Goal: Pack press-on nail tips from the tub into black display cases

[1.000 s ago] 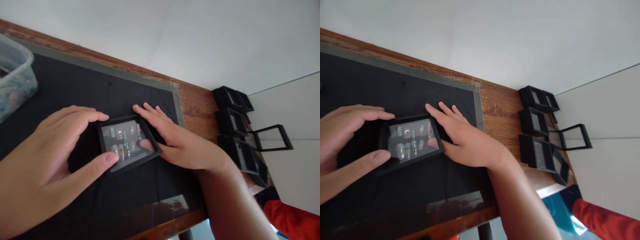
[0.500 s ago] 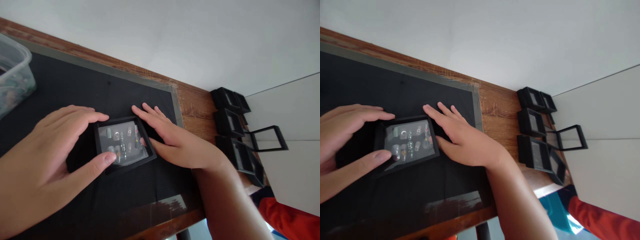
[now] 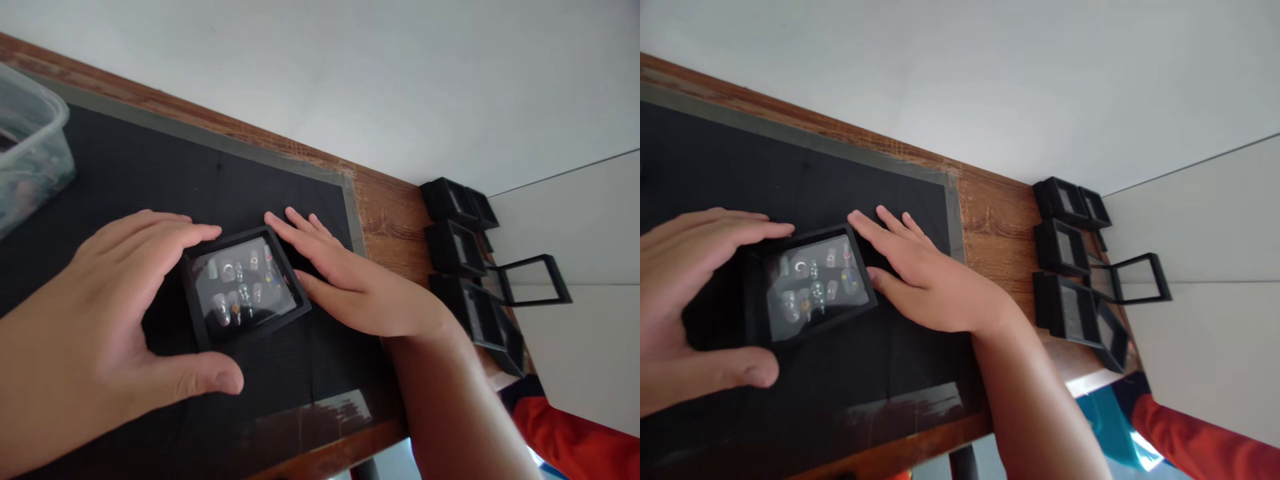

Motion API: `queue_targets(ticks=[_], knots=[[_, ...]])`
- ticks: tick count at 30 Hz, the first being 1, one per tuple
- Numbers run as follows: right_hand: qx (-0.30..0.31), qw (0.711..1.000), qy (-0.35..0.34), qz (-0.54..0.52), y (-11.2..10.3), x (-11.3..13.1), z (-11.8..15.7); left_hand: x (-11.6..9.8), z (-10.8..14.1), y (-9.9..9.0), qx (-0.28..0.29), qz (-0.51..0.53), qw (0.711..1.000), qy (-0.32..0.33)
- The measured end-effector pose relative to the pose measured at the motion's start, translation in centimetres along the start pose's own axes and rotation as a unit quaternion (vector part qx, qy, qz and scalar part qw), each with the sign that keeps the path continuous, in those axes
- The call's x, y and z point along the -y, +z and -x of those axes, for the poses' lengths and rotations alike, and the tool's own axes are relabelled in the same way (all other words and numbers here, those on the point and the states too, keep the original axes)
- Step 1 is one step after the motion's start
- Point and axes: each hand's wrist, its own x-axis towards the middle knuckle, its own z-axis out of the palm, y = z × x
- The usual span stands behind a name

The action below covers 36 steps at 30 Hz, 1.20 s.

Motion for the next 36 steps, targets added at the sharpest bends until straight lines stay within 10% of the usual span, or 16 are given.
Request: queue_targets(ticks=[36], knots=[[-0.026,0.999,-0.018,-0.007,0.0,-0.3,-0.6,-0.7,-1.1,1.1,-0.038,-0.035,0.996,0.071]])
